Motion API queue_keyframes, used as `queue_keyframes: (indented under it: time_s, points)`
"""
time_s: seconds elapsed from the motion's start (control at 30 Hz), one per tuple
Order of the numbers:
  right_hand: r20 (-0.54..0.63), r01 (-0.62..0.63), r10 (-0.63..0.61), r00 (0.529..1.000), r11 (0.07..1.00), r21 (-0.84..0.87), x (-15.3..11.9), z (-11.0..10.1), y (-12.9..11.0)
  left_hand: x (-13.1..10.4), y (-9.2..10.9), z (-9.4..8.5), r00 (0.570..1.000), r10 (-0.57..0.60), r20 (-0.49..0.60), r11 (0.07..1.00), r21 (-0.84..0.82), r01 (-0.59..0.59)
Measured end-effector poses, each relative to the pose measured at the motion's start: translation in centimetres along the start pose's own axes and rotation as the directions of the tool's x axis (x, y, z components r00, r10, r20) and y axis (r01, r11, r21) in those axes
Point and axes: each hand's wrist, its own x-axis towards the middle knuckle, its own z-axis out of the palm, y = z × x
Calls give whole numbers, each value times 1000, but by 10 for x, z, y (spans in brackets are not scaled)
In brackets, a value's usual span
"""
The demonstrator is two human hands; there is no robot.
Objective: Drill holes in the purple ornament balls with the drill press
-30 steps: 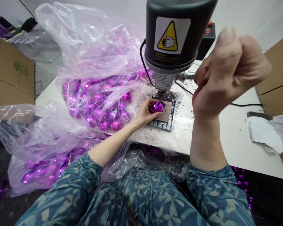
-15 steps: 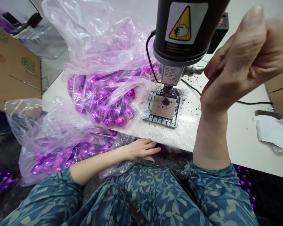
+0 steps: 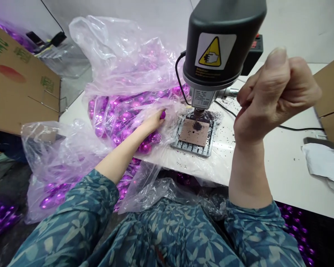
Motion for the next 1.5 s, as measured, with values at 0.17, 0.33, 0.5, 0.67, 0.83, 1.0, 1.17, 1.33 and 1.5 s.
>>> queue_keyframes:
  time_s: [0.17,0.33,0.5,0.67,0.83,1.0,1.17,1.33,1.5]
  points:
    - [-13,-2,2,1000,1000,18,-1,3,-3,-27,24,10,989,-99,108,698,-701,147]
    - [-4,-21,21,1000,1000,14,-1,1,-4,-37,45,26,957,-195,215,260,-929,262]
    - [5,-30,30,1000,999,-30,-1,2,-8,-35,44,45,952,-194,235,278,-918,283]
    - [35,-17,26,999,972,-235,-4,-1,-6,-31,30,60,988,-83,131,431,-889,154]
    - [55,-53,71,996,960,-276,-10,-6,-2,-25,20,78,999,36,9,541,-841,-12]
    - [21,-164,171,985,969,-182,-11,-6,-6,-23,21,92,995,92,28,563,-826,-28]
    - [41,-162,174,984,964,-209,-8,-4,-9,-22,26,99,989,144,16,628,-774,-79]
    - [42,-86,98,994,970,-229,-9,-3,-9,-21,28,102,970,242,-22,698,-690,-190]
    - [75,-68,77,994,991,-118,-12,-6,-7,-29,31,104,940,335,-63,755,-579,-308]
